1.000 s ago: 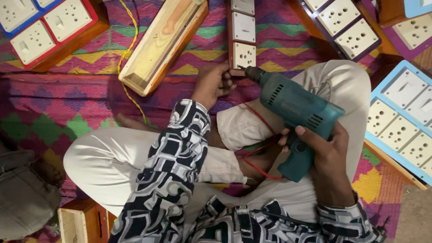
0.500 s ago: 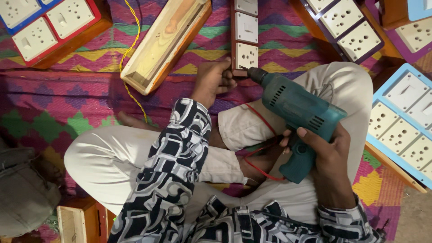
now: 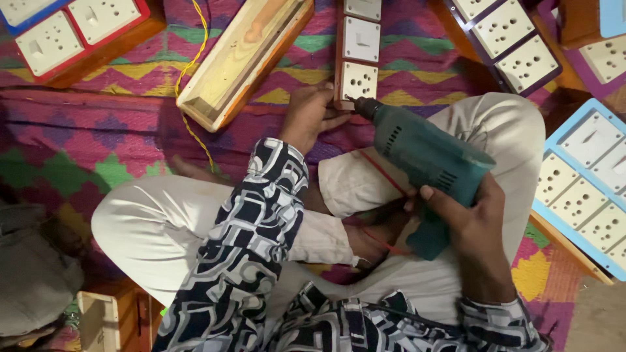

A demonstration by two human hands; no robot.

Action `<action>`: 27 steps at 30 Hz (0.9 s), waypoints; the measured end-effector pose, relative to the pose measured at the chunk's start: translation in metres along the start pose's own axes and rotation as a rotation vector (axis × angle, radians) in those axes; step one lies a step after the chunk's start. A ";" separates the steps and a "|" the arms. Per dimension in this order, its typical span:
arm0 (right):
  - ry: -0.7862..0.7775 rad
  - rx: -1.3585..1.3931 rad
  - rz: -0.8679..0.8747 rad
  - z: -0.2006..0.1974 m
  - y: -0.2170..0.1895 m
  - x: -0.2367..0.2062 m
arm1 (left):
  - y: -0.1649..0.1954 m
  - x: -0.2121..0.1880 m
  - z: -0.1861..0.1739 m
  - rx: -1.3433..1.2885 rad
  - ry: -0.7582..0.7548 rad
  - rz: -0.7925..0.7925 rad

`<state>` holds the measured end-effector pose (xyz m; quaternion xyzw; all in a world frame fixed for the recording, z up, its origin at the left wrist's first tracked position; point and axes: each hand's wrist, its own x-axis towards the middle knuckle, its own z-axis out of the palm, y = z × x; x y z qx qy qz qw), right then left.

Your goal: The person sits on the floor and uses a corded drill to fasten screws into a wooden electrical switchboard. They repeatedly position the board, drill screws, and adjust the board's orientation while surrounded by other switchboard units.

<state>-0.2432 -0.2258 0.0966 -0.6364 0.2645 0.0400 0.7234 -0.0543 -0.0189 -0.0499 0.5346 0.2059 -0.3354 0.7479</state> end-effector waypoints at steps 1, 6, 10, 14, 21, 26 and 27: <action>-0.012 -0.052 -0.020 0.000 -0.002 0.002 | -0.002 0.002 -0.002 -0.004 0.006 0.017; -0.129 -0.442 -0.114 -0.005 -0.040 0.024 | -0.017 0.015 -0.006 -0.061 -0.060 0.054; -0.144 -0.586 -0.022 0.000 -0.081 0.043 | -0.032 0.025 0.005 -0.009 0.022 0.083; -0.180 -0.732 -0.065 0.016 -0.109 0.048 | -0.035 0.029 0.013 -0.049 0.042 0.146; -0.125 -0.514 -0.090 0.023 -0.099 0.036 | -0.008 0.024 0.012 0.408 0.125 0.550; -0.196 -0.357 -0.226 0.019 -0.056 0.054 | 0.017 0.030 -0.017 0.811 0.251 0.759; -0.212 -0.316 -0.237 0.018 -0.049 0.057 | 0.017 0.031 -0.022 0.704 0.219 0.663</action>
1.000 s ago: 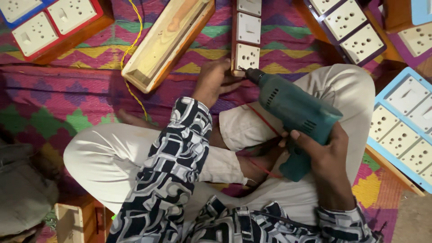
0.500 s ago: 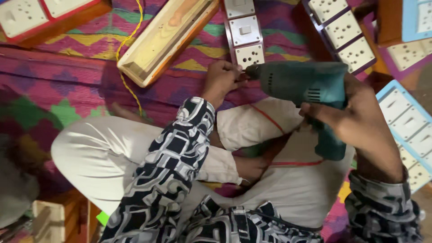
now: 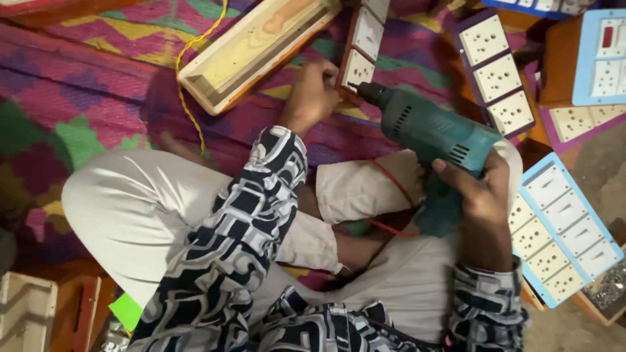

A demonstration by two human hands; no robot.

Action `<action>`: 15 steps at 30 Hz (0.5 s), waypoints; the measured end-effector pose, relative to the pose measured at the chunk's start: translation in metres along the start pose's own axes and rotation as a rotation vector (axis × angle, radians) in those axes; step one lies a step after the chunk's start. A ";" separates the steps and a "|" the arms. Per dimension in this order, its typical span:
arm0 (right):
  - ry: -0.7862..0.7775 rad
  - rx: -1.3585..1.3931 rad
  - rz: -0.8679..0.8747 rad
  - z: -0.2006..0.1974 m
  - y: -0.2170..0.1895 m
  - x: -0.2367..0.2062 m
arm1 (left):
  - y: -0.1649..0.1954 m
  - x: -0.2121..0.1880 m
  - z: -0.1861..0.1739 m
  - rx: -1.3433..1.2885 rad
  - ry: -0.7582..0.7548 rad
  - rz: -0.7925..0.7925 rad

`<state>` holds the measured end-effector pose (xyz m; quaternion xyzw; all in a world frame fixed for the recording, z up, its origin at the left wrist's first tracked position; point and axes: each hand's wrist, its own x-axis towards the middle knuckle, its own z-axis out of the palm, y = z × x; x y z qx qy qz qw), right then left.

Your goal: The person sits on the floor and uses a corded drill to fasten screws into a wooden electrical switchboard. They repeatedly position the board, drill screws, and adjust the board's orientation while surrounded by other switchboard units.

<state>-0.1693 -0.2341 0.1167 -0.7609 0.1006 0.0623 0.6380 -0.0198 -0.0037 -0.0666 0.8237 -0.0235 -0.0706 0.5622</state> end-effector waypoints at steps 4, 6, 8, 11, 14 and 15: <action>0.037 0.266 0.154 -0.004 0.016 -0.001 | -0.009 0.002 0.003 -0.406 -0.025 -0.014; -0.014 0.318 0.128 -0.008 0.018 0.002 | -0.011 0.006 0.007 -0.608 -0.074 -0.210; 0.013 0.309 0.162 -0.010 0.019 0.004 | -0.013 0.009 0.008 -0.708 -0.117 -0.334; 0.001 0.312 0.158 -0.011 0.022 0.005 | -0.016 0.007 0.006 -0.721 -0.156 -0.389; 0.006 0.335 0.148 -0.014 0.025 0.005 | -0.021 0.005 0.007 -0.749 -0.199 -0.366; 0.008 0.346 0.147 -0.015 0.025 0.006 | -0.022 0.005 0.009 -0.744 -0.216 -0.365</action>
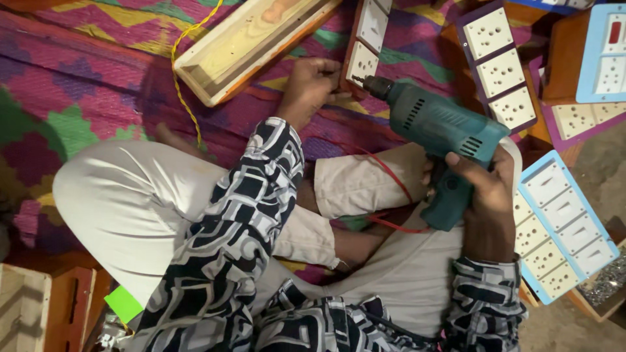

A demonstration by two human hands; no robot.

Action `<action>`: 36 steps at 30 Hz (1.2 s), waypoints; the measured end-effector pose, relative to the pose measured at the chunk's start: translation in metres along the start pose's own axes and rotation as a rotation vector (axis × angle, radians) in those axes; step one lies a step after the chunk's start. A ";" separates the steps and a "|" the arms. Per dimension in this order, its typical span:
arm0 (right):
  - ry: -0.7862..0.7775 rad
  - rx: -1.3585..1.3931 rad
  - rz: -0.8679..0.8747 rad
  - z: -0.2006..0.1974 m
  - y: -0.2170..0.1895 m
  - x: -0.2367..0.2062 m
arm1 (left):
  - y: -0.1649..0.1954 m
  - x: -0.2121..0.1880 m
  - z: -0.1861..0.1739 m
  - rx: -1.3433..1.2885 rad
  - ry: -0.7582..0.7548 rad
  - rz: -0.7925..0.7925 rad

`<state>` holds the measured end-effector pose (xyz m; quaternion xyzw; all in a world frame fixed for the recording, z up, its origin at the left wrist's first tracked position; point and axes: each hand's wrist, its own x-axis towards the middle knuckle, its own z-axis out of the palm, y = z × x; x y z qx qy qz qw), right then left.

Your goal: The person sits on the floor and uses a corded drill to fasten screws into a wooden electrical switchboard. They repeatedly position the board, drill screws, and adjust the board's orientation while surrounded by other switchboard units.

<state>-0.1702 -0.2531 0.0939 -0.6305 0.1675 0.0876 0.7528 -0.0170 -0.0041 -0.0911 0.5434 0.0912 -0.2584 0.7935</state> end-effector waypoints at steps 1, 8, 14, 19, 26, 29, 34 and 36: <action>-0.002 0.001 -0.001 -0.001 0.000 0.000 | -0.002 0.002 0.000 0.009 -0.012 -0.003; -0.009 0.024 -0.009 0.001 0.001 -0.001 | -0.020 0.007 0.011 -0.135 0.115 0.074; 0.004 0.013 0.003 0.002 0.001 -0.002 | -0.023 -0.008 0.011 -0.305 0.130 0.012; 0.014 0.010 -0.014 0.001 0.002 -0.002 | -0.018 -0.006 0.011 -0.280 0.128 -0.087; -0.020 -0.021 -0.018 0.006 -0.001 -0.003 | -0.027 -0.001 0.012 -0.299 0.282 -0.133; -0.017 -0.022 -0.033 0.009 -0.001 -0.005 | -0.031 0.001 0.011 -0.304 0.225 -0.070; -0.046 -0.004 -0.052 0.010 0.000 -0.002 | -0.028 0.000 0.010 -0.210 0.132 0.040; -0.050 0.023 -0.054 0.009 0.001 -0.002 | -0.024 0.000 0.012 -0.237 0.099 0.044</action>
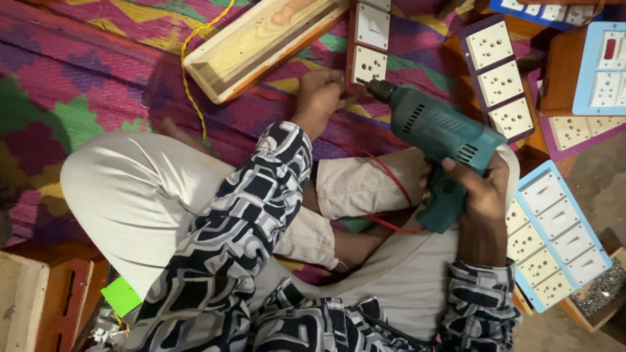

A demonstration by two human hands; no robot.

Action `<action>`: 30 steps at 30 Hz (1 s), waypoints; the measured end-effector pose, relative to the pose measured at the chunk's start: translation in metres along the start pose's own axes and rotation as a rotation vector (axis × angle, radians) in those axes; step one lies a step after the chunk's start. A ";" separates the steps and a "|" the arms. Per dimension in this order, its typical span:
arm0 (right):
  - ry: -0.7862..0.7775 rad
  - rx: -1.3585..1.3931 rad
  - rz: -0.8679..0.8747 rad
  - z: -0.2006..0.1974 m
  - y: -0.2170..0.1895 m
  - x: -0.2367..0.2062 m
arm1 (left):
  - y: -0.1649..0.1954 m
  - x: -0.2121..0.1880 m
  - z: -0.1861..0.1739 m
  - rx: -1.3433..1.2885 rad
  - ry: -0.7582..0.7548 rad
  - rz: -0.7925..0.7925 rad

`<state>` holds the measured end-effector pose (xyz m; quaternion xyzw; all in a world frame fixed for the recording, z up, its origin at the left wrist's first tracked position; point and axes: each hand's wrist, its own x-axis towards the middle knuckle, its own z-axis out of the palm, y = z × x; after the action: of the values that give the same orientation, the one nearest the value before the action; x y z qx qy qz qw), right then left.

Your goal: The person sits on the floor and uses a corded drill to fasten screws into a wooden electrical switchboard. They repeatedly position the board, drill screws, and adjust the board's orientation while surrounded by other switchboard units.

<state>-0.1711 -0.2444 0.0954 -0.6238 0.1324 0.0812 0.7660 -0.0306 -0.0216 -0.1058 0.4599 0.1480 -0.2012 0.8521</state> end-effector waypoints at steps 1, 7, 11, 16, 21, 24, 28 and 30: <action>0.011 -0.014 0.008 -0.001 0.000 0.000 | 0.002 -0.001 0.002 -0.014 -0.015 -0.002; 0.018 -0.039 0.017 -0.002 0.002 0.000 | 0.014 -0.007 0.007 -0.111 0.182 -0.116; 0.042 -0.021 0.014 -0.002 0.000 -0.001 | 0.017 -0.014 0.006 -0.045 0.016 -0.050; 0.016 0.028 0.032 -0.004 -0.001 -0.002 | 0.031 -0.011 0.006 0.065 0.022 0.080; -0.035 0.098 0.038 -0.003 0.003 0.004 | 0.062 -0.009 -0.007 0.314 0.050 0.130; -0.048 0.114 0.068 0.002 0.006 0.012 | 0.063 -0.012 -0.016 0.342 0.117 0.091; -0.057 0.118 0.096 0.008 0.007 0.018 | 0.040 -0.007 -0.032 0.247 0.117 0.092; -0.048 0.103 0.121 0.010 0.007 0.019 | 0.026 0.000 -0.040 -0.202 0.089 -0.008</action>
<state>-0.1541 -0.2343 0.0850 -0.5722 0.1554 0.1355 0.7938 -0.0213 0.0250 -0.1082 0.3797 0.2072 -0.1679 0.8858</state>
